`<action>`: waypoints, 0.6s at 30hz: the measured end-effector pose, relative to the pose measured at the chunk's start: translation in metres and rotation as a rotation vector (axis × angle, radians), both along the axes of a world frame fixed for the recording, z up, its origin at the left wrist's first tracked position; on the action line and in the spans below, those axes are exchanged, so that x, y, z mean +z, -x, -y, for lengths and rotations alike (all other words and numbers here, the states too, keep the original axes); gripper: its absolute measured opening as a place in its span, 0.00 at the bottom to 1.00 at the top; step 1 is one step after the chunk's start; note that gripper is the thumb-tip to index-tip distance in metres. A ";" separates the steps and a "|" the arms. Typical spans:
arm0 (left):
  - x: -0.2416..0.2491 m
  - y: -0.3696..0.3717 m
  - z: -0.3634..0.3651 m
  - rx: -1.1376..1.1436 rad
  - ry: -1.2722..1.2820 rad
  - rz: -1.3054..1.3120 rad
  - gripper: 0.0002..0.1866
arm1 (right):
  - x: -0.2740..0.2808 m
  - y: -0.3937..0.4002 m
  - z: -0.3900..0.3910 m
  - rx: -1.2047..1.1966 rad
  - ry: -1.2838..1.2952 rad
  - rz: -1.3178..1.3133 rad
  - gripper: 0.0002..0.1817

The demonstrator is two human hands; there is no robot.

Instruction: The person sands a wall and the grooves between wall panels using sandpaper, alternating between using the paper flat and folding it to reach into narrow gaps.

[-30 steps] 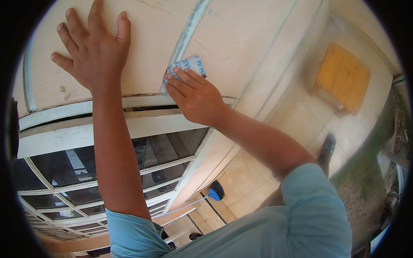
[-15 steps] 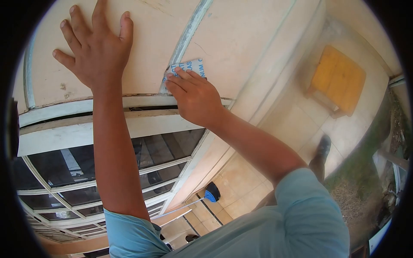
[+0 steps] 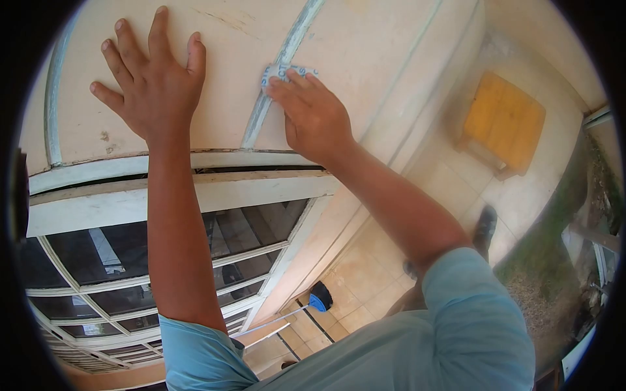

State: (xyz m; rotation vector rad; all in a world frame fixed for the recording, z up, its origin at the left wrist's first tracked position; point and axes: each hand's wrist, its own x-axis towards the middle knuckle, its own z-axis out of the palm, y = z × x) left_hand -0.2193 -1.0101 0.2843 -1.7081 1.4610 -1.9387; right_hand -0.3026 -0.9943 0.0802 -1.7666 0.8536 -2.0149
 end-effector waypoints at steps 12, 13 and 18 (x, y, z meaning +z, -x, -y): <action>0.000 -0.006 0.000 -0.115 -0.023 0.026 0.32 | 0.002 -0.007 -0.030 0.108 0.030 -0.093 0.17; 0.001 -0.005 0.001 -0.109 -0.020 0.027 0.32 | 0.007 0.000 -0.015 0.034 0.013 -0.021 0.17; 0.003 -0.010 0.000 -0.080 -0.041 0.063 0.32 | -0.001 -0.029 -0.006 -0.026 -0.056 -0.065 0.15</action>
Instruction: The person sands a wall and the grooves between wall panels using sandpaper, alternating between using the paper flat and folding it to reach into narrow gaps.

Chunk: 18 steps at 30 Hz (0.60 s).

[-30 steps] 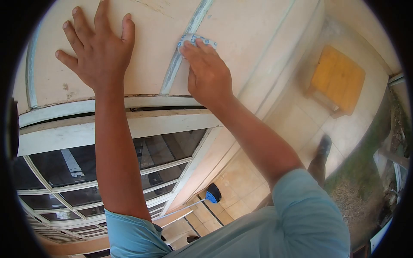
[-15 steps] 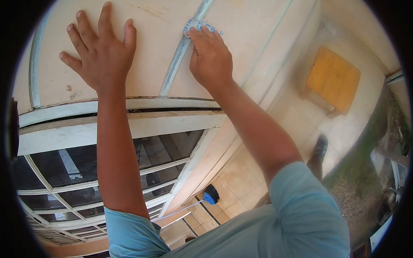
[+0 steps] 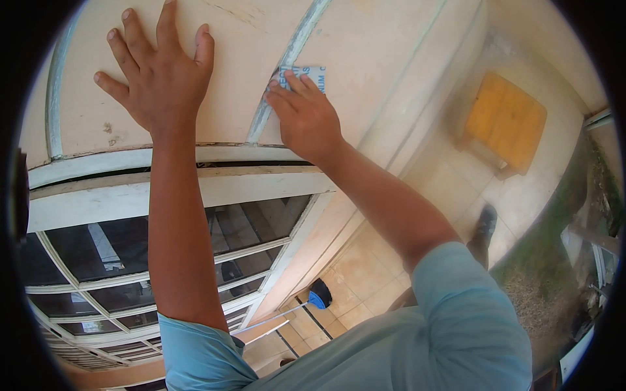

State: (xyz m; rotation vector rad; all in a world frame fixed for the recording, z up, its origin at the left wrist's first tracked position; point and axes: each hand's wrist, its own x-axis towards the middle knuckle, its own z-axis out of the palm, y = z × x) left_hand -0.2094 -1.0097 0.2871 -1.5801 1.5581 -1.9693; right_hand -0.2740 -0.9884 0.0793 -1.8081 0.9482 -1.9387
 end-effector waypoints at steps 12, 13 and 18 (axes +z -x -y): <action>-0.001 0.000 0.000 -0.012 0.002 -0.024 0.32 | 0.005 0.044 -0.051 0.923 -1.198 1.121 0.13; -0.001 0.002 -0.001 -0.017 -0.003 -0.045 0.32 | 0.006 0.047 -0.048 0.995 -1.269 1.203 0.13; 0.000 0.001 0.000 -0.013 -0.009 -0.055 0.31 | 0.002 0.049 -0.046 1.164 -1.208 1.232 0.11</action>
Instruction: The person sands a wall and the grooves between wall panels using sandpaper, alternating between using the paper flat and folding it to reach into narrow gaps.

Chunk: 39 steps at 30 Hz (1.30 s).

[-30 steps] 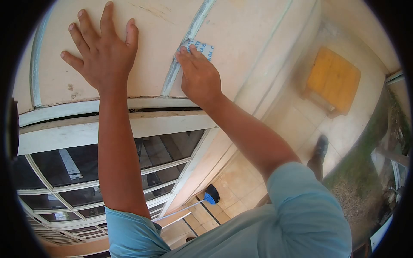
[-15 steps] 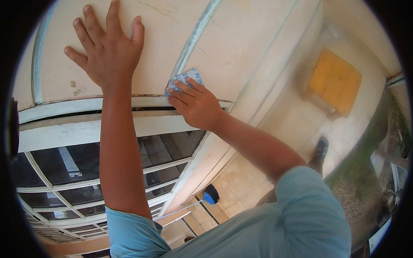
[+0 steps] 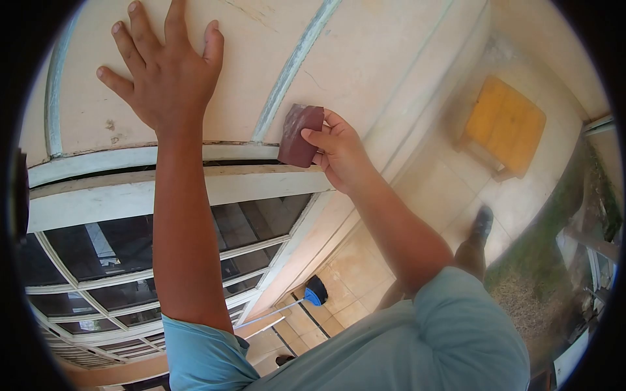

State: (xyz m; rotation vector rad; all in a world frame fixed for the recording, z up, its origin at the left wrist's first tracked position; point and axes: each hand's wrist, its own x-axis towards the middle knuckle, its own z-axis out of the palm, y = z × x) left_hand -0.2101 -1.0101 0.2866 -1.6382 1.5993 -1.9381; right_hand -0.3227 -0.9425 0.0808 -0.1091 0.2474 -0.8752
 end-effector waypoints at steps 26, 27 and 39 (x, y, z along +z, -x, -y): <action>0.000 -0.010 0.004 -0.015 0.050 0.097 0.31 | -0.026 -0.040 -0.006 -1.064 1.549 -1.338 0.07; -0.002 -0.010 0.004 -0.014 0.047 0.095 0.31 | -0.026 -0.043 -0.005 -1.018 1.612 -1.277 0.06; 0.005 -0.036 0.015 -0.096 0.119 0.274 0.31 | -0.035 -0.051 0.023 -1.139 1.301 -1.175 0.20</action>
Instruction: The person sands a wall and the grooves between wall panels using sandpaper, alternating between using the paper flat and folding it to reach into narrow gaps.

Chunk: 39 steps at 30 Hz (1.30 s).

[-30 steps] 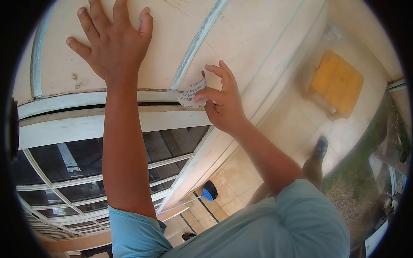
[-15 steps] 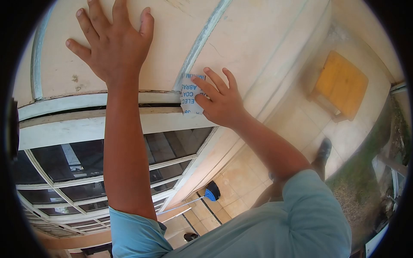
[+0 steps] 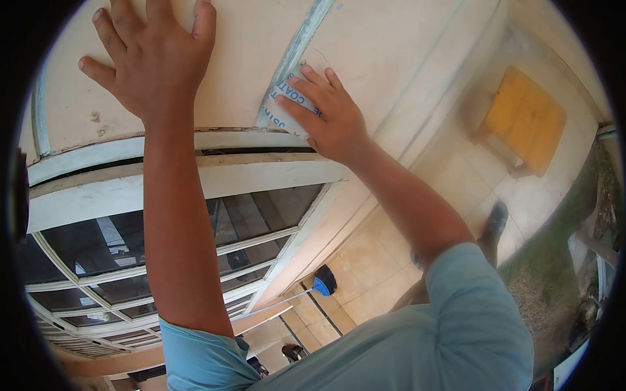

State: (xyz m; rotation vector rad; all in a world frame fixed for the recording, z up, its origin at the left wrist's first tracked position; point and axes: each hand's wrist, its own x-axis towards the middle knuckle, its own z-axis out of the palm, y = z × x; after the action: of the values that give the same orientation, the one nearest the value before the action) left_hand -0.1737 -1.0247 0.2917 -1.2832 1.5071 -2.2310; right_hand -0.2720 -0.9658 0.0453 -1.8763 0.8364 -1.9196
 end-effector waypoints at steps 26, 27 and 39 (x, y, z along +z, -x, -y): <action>0.002 -0.004 0.002 -0.028 0.038 0.110 0.31 | -0.004 0.007 0.016 -0.152 0.519 -0.454 0.17; 0.002 -0.003 0.003 -0.035 0.036 0.111 0.31 | -0.005 0.006 0.018 -0.097 0.421 -0.344 0.15; 0.004 -0.006 0.005 -0.041 0.044 0.139 0.31 | -0.006 0.004 0.015 -0.144 0.431 -0.370 0.17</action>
State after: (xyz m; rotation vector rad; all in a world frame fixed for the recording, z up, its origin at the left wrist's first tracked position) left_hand -0.1677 -1.0292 0.2955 -1.0931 1.4549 -2.3372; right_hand -0.2756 -0.9809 0.0390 -2.5476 0.7122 -1.9883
